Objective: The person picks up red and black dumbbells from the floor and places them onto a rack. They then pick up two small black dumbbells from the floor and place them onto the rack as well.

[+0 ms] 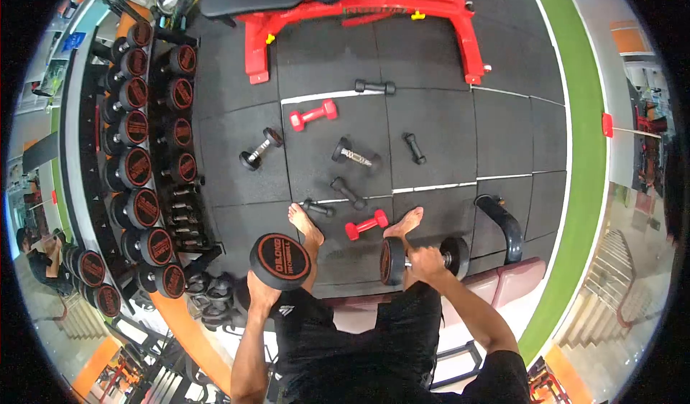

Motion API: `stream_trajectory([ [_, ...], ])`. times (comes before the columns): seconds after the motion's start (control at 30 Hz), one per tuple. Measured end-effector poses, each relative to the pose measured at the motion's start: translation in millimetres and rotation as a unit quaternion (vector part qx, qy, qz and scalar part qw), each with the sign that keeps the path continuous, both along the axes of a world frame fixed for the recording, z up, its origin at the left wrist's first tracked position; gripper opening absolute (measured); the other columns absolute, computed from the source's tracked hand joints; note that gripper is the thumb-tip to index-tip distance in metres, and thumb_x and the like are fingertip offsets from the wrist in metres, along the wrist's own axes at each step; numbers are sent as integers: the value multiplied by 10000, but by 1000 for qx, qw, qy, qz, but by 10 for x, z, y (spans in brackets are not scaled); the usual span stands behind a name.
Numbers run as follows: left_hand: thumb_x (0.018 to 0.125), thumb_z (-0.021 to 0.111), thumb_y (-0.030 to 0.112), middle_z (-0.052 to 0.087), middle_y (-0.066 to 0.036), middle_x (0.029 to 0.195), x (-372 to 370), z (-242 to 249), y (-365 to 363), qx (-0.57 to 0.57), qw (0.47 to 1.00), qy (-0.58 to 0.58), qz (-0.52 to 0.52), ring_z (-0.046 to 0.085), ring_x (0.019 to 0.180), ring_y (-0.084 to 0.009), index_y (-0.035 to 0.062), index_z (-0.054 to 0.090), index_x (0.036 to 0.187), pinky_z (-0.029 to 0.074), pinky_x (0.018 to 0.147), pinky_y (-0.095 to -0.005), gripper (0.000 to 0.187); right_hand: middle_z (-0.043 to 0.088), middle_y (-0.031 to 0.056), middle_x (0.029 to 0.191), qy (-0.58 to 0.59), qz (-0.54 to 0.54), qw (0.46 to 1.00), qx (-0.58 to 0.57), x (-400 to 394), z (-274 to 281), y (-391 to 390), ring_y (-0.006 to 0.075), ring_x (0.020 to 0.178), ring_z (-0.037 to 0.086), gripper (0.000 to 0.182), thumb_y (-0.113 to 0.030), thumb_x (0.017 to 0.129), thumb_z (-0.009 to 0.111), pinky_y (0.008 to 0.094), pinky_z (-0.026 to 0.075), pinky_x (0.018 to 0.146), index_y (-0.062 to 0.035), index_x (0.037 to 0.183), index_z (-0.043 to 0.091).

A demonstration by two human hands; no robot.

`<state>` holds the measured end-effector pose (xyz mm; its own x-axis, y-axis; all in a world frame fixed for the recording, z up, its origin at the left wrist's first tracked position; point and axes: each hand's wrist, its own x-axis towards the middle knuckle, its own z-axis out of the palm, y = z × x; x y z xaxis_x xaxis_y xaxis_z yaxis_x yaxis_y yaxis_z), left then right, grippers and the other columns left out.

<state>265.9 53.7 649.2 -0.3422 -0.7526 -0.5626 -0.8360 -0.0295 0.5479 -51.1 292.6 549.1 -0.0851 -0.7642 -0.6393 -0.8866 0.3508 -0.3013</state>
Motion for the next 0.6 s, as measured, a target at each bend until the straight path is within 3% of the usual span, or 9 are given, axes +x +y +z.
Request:
stream_trajectory([
  [0.03,736,730,220,714,-145,882,14,-259,-30,-42,997,-10,-66,690,837,-335,35,691,934,528,737,-406,273,692,168,744,7,4,1000,8,-45,-276,-18,341,710,700,210,-236,688,688,437,562,687,-73,819,674],
  [0.13,763,764,114,702,-95,990,14,-899,-81,15,997,68,-19,662,890,-189,2,647,1053,522,817,-329,332,703,167,788,3,24,998,66,-173,-1073,-30,339,751,704,288,-271,701,696,440,565,698,-73,909,680],
  [0.3,727,801,189,688,-110,1046,-131,-1734,-198,38,995,3,-90,665,932,-223,-15,596,1138,527,834,-346,502,686,168,767,-9,17,994,104,-375,-2393,85,352,774,693,338,-278,690,698,469,555,702,-76,960,667],
  [0.37,722,805,197,685,-113,1055,-147,-2034,-166,44,996,54,-51,664,939,-230,-7,598,1142,526,843,-350,511,689,175,798,125,82,989,-13,-422,-2904,184,358,798,693,320,-279,705,689,465,558,716,-73,950,678],
  [0.43,716,812,206,678,-119,1079,-132,-2281,-118,69,994,80,-42,659,970,-237,12,596,1177,520,871,-358,545,693,182,833,140,85,986,-6,-474,-3201,179,360,820,694,305,-285,716,684,459,561,730,-72,934,691],
  [0.53,778,729,215,698,-149,1039,-376,-2466,-82,17,997,53,-59,677,938,-299,22,643,1109,521,819,-376,393,699,193,880,43,23,990,131,-737,-3698,-21,359,844,695,290,-300,725,685,449,566,749,-73,903,710],
  [0.6,806,718,183,693,-126,1063,-484,-2608,-42,27,996,72,-45,674,950,-258,21,632,1140,524,824,-352,382,701,199,896,34,16,986,163,-863,-4127,46,358,853,697,286,-311,727,687,444,568,758,-76,885,720],
])
